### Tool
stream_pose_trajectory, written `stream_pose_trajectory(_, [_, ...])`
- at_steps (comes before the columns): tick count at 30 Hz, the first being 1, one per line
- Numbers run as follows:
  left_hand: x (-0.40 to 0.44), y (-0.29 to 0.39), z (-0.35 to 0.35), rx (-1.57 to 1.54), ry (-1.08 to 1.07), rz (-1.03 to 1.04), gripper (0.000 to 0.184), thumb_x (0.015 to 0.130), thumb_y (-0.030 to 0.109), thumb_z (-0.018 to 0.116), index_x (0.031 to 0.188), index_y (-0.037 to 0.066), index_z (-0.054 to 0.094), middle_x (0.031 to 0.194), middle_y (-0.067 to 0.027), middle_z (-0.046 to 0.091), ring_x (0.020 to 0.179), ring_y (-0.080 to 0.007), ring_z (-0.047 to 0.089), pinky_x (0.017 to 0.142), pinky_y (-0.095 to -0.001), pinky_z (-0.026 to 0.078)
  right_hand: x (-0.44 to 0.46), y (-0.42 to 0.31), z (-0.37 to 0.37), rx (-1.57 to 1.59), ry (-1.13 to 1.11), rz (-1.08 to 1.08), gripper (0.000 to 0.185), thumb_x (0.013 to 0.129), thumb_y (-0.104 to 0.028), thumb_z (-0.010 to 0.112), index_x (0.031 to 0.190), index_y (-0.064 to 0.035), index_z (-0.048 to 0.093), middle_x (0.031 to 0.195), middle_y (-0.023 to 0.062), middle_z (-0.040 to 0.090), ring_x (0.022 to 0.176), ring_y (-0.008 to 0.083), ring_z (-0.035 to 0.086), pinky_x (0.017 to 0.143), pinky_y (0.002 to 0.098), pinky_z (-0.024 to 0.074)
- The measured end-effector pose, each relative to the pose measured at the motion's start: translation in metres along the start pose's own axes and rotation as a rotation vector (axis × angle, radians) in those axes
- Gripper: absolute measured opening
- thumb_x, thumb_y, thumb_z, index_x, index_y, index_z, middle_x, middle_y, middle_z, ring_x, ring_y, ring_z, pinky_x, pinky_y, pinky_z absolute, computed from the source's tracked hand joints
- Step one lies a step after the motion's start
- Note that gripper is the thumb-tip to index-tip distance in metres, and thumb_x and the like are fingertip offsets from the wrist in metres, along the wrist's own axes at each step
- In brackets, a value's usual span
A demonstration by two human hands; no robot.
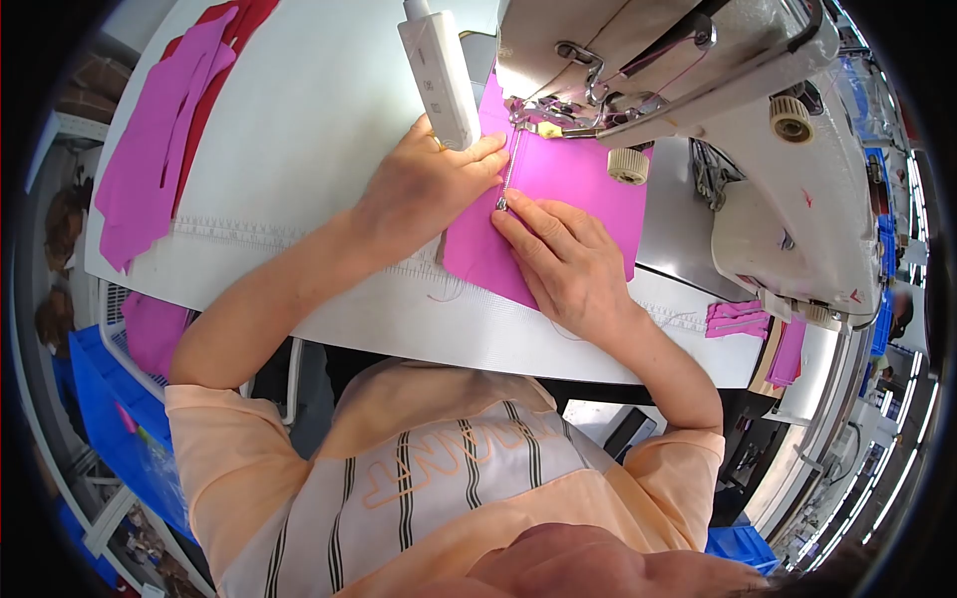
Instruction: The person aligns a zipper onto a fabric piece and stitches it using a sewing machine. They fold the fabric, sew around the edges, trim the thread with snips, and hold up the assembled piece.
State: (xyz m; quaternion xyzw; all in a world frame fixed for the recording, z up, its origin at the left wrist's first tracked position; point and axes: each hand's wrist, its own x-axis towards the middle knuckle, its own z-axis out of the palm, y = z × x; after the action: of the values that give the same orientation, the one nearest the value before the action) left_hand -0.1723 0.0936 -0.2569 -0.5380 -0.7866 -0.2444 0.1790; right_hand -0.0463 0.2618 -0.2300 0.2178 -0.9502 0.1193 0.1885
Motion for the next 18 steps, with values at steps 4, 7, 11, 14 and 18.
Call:
stream_pose_trajectory(4, [0.001,0.003,-0.003,-0.092,-0.005,-0.057,0.03,0.075,0.01,0.069,0.105,0.006,0.067,0.107,-0.0051,0.065,0.096,-0.0206,0.061,0.08,-0.0332,0.048,0.003,0.0,-0.003,0.024,-0.033,0.009,0.039,0.069,-0.007,0.064,0.108,-0.0054,0.063,0.117,0.0076,0.058,0.097,0.0228,0.056,0.075,0.0341,0.0484])
stream_pose_trajectory(7, [0.002,0.005,-0.009,-0.065,-0.005,-0.063,0.031,0.075,0.013,0.07,0.105,0.007,0.068,0.108,-0.0048,0.065,0.096,-0.0217,0.061,0.083,-0.0348,0.046,0.007,0.0,-0.008,0.034,-0.09,0.01,0.04,0.069,-0.007,0.064,0.108,-0.0047,0.063,0.116,0.0083,0.058,0.097,0.023,0.056,0.075,0.0334,0.0485])
stream_pose_trajectory(11, [0.002,0.004,-0.01,-0.079,-0.003,-0.077,0.031,0.075,0.016,0.07,0.105,0.007,0.068,0.108,-0.0035,0.065,0.096,-0.0223,0.059,0.087,-0.0367,0.042,0.005,0.0,-0.004,0.001,-0.048,-0.007,0.041,0.069,-0.008,0.064,0.109,-0.0047,0.062,0.117,0.0084,0.058,0.097,0.0225,0.056,0.074,0.0327,0.0488])
stream_pose_trajectory(14, [0.004,0.004,-0.013,-0.089,-0.032,-0.084,0.031,0.076,0.017,0.07,0.105,0.007,0.068,0.108,-0.0028,0.065,0.096,-0.0222,0.059,0.086,-0.0364,0.043,0.004,0.0,-0.002,-0.016,-0.033,-0.016,0.04,0.069,-0.008,0.064,0.108,-0.0052,0.063,0.116,0.0082,0.059,0.096,0.0221,0.057,0.074,0.0324,0.0489])
stream_pose_trajectory(18, [0.003,0.003,-0.01,-0.064,-0.031,-0.065,0.033,0.076,0.016,0.069,0.107,0.007,0.067,0.108,-0.0026,0.065,0.096,-0.0216,0.059,0.086,-0.0362,0.043,0.004,0.002,-0.001,-0.028,-0.024,-0.006,0.039,0.069,-0.008,0.063,0.108,-0.0058,0.063,0.115,0.0078,0.059,0.095,0.0219,0.057,0.074,0.0327,0.0489])
